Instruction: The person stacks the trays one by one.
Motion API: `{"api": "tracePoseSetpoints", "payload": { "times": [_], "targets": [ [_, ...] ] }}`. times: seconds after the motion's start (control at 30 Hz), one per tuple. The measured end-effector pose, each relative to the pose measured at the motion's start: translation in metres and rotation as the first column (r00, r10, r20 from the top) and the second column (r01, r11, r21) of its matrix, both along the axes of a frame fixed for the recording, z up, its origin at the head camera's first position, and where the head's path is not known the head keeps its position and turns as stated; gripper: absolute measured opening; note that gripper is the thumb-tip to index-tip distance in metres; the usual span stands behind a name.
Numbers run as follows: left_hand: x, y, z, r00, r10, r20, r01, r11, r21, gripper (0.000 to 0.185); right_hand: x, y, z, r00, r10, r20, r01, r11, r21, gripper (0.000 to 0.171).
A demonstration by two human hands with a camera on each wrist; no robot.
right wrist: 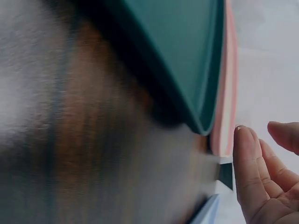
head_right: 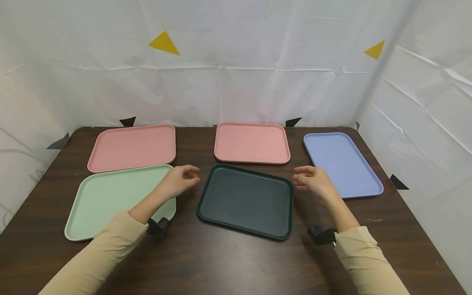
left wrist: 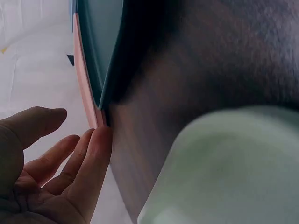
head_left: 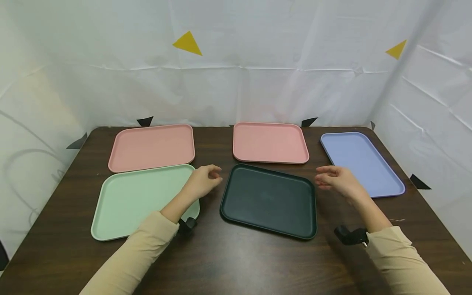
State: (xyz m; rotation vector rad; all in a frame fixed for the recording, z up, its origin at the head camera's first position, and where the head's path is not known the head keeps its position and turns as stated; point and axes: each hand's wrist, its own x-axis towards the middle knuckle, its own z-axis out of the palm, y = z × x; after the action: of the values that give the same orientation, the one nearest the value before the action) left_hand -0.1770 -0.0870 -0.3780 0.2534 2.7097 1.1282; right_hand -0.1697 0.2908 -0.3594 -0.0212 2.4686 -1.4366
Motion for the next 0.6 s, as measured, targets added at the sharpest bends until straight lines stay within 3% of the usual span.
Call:
{"api": "tracePoseSetpoints", "payload": {
  "times": [0.23,0.6],
  "targets": [
    [-0.004,0.005,-0.012,0.998,-0.021,0.063,0.021,1.0,-0.001,0.043,0.003,0.005,-0.017,0.999,0.018,0.035,-0.019,1.0,0.022,0.046],
    [-0.002,0.009,-0.019,0.989,-0.057,0.136,0.053,0.998,0.032,0.048,0.011,0.008,-0.027,0.995,0.004,0.098,-0.009,0.998,0.055,0.046]
  ]
}}
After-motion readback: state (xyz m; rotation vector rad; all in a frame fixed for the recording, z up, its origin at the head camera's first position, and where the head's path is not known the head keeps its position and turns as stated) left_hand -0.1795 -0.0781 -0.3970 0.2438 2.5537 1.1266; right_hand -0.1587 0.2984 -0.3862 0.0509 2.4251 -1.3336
